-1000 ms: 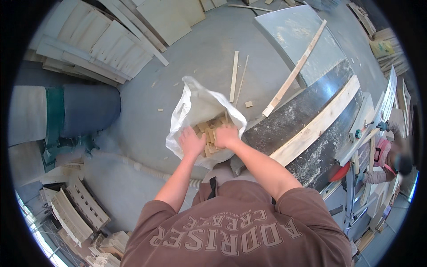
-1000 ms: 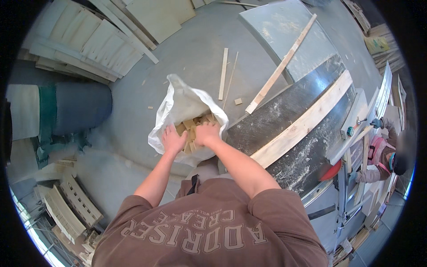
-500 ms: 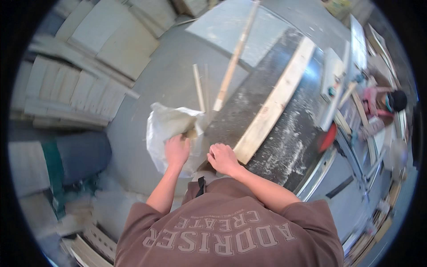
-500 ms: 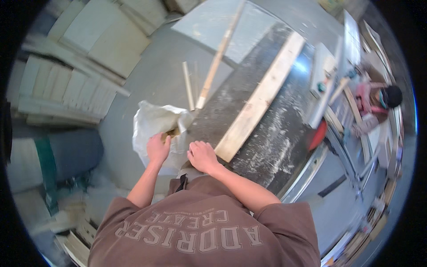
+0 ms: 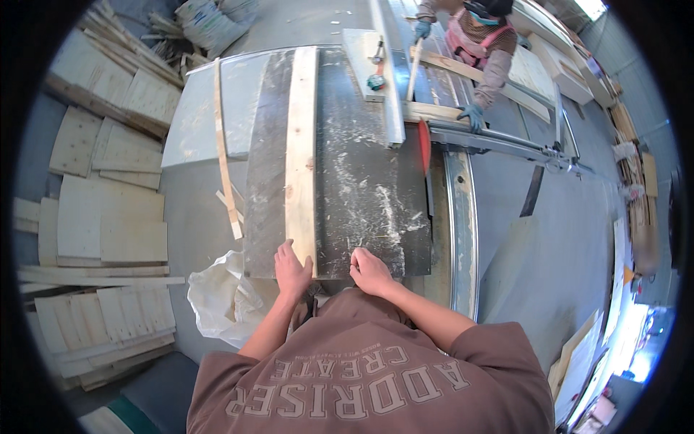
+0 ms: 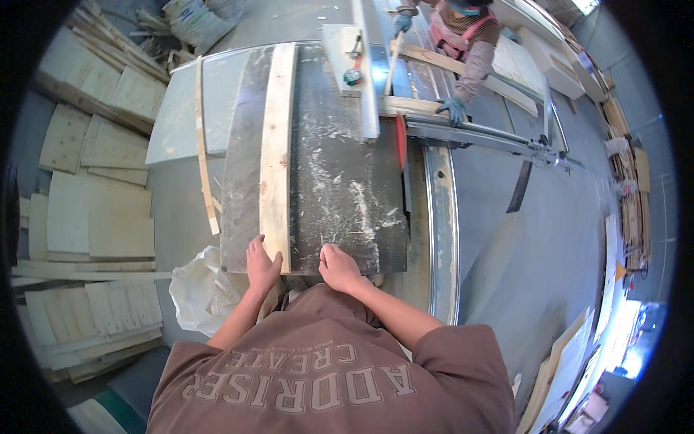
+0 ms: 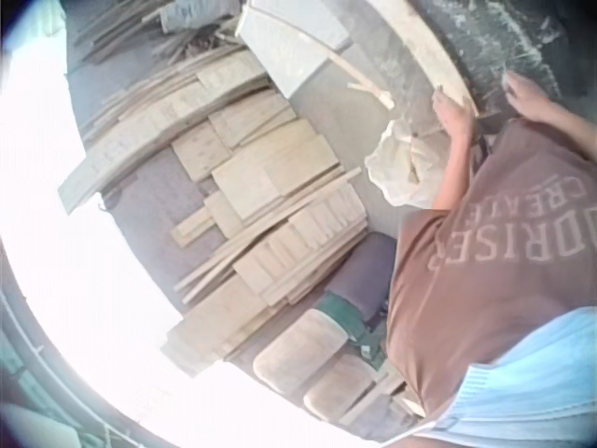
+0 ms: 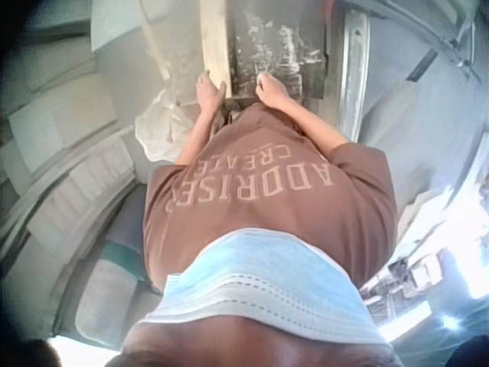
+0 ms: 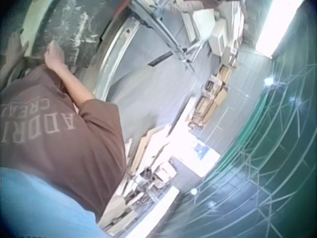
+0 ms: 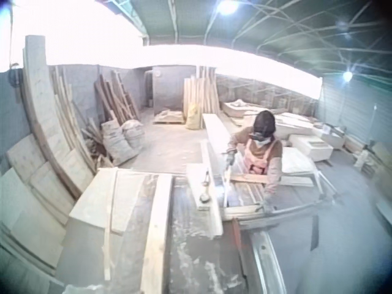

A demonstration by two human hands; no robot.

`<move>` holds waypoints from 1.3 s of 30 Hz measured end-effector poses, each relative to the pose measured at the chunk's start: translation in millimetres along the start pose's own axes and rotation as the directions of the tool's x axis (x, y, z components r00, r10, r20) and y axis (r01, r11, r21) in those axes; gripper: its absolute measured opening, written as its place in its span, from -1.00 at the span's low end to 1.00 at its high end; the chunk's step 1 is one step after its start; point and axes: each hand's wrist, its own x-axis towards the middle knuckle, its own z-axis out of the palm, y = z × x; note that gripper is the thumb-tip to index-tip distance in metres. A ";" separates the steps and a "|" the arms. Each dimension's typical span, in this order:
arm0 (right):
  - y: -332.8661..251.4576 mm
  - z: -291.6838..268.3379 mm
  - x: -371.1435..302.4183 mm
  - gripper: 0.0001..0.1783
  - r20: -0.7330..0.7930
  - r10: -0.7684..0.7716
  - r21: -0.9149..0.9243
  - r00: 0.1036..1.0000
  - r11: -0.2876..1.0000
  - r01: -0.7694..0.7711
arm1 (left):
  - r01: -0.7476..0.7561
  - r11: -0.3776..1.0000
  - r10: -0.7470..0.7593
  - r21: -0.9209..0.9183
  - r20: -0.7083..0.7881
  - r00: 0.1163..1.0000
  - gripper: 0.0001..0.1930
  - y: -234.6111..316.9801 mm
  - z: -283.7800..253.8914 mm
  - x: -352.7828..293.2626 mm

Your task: The person feeds small wooden blocks through a table saw, guiding them with both hands and collecting the cut pieces into a white sack. The person repeats this process for multiple blocks, maintaining a steady workflow at the saw station.

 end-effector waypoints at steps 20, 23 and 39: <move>106.4 -41.7 -55.9 -0.69 -0.278 0.051 0.004 0.959 0.999 -0.052 | -0.371 0.924 0.379 -0.089 0.316 0.870 -0.24 136.8 106.4 -56.0; 116.3 -40.3 -56.6 -0.70 -0.246 0.037 0.000 0.968 0.999 -0.038 | -0.388 0.916 0.400 -0.101 0.298 0.867 -0.23 139.5 108.8 -56.5; 119.3 -61.6 -50.7 -0.75 -0.208 -0.119 -0.250 0.971 0.966 0.064 | -0.368 0.925 0.379 -0.098 0.310 0.872 -0.25 142.4 119.0 -65.8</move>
